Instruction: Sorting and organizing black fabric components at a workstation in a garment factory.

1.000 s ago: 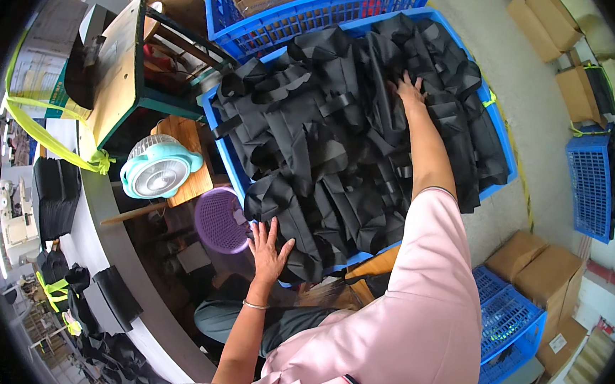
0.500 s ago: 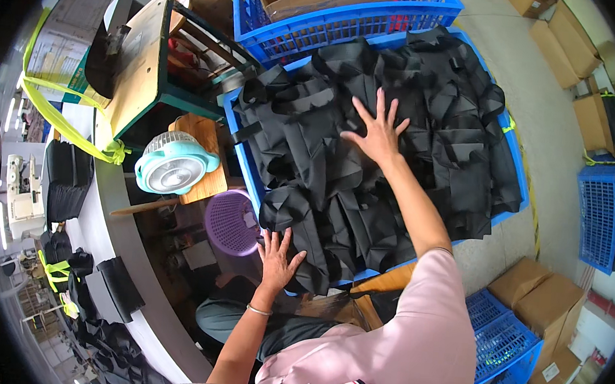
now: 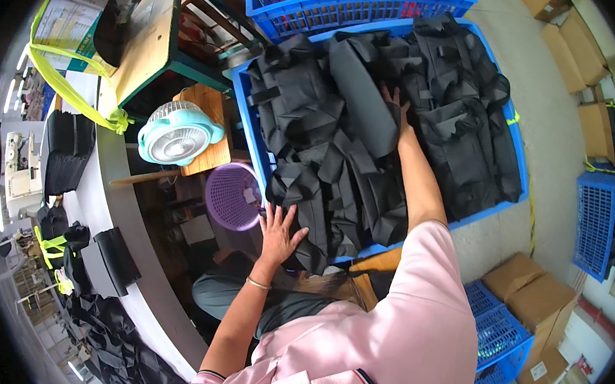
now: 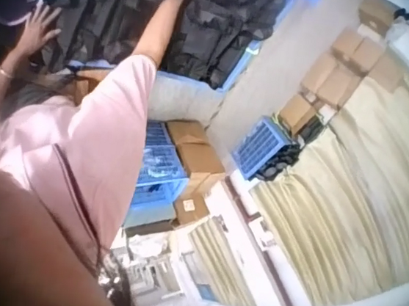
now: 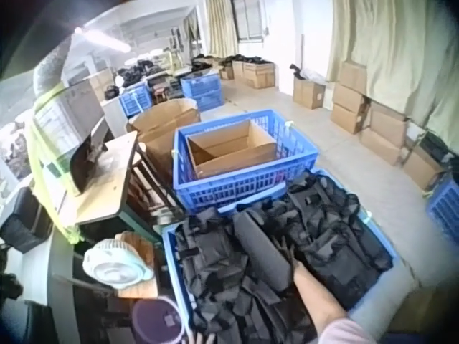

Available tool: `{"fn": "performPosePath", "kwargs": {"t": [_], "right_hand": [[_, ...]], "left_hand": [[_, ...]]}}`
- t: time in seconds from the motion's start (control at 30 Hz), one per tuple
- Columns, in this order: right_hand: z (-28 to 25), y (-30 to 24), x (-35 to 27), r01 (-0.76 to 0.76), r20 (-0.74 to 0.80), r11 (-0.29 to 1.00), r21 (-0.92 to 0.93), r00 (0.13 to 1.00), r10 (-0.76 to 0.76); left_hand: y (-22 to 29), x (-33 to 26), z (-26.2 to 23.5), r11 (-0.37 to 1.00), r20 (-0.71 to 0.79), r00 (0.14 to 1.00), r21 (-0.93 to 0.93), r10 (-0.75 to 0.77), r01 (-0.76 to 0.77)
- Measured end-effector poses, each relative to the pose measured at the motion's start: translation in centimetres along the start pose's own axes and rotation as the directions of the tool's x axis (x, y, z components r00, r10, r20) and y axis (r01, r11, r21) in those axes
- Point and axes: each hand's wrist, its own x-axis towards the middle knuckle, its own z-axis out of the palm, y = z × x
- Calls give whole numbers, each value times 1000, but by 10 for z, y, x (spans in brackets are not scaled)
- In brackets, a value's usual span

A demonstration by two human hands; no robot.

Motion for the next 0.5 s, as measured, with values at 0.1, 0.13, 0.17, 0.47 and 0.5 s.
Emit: {"fn": "performPosePath", "kwargs": {"t": [0.1,0.13,0.17,0.47,0.5], "right_hand": [[-94,-43,-89,196,-459,873,447,888,35],[-113,-52,-119,221,-547,875,431,835,59],[-121,-55,-139,259,-579,846,466,812,71],[-146,-154,-157,112,-607,994,-4,790,-92],[-124,-152,-136,52,-684,996,71,729,11]], "left_hand": [[-9,-15,-5,996,0,996,8,-92,92],[-7,-16,-5,997,0,997,2,-84,84],[-4,-14,-4,993,4,995,-68,-96,96],[14,-40,-14,959,-42,999,-283,-1,-11],[14,-44,-19,934,-94,996,-356,6,-39]]}}
